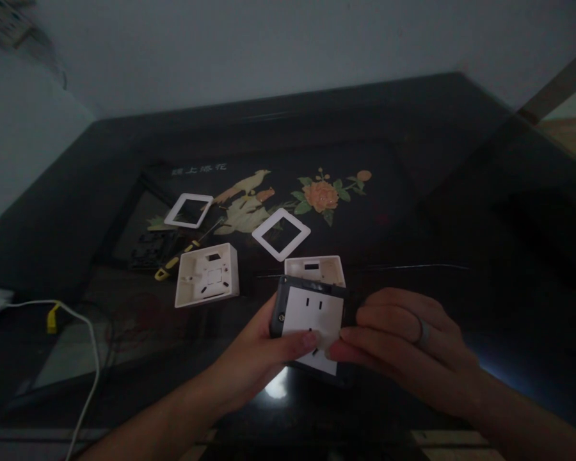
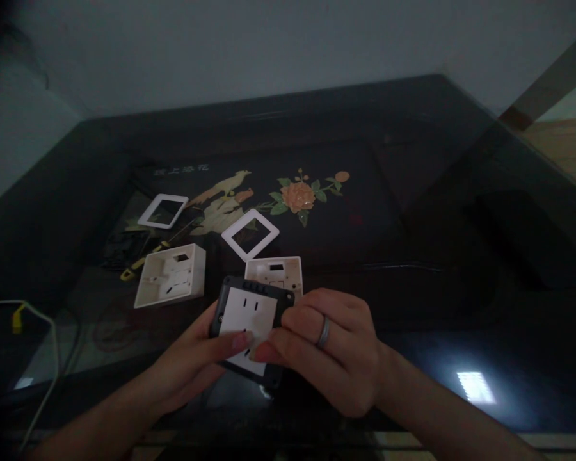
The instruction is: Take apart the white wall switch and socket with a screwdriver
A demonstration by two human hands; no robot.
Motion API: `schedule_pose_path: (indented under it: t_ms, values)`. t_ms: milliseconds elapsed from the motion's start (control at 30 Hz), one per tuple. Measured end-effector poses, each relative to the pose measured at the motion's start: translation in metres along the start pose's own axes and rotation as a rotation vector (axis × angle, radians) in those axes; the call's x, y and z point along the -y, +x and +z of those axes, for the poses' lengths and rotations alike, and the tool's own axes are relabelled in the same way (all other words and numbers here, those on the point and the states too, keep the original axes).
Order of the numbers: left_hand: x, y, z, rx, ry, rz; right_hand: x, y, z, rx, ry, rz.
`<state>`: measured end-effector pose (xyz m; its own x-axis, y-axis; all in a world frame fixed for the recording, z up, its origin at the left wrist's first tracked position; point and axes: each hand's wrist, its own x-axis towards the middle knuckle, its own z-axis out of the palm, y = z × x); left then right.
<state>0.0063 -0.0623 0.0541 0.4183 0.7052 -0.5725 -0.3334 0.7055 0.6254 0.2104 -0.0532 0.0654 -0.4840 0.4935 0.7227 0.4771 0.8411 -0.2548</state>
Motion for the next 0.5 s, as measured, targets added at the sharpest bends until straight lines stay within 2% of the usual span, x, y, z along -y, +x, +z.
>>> schedule_pose_path:
  t_ms: [233, 500]
  values:
    - [0.0004, -0.0004, 0.003, 0.006, -0.128, -0.028, 0.0029, 0.002, 0.0054, -0.01, 0.186, 0.24]
    - [-0.0025, 0.0027, 0.0007, 0.027, -0.177, -0.031, 0.0016, 0.0035, 0.0011, 0.057, 0.239, 0.279]
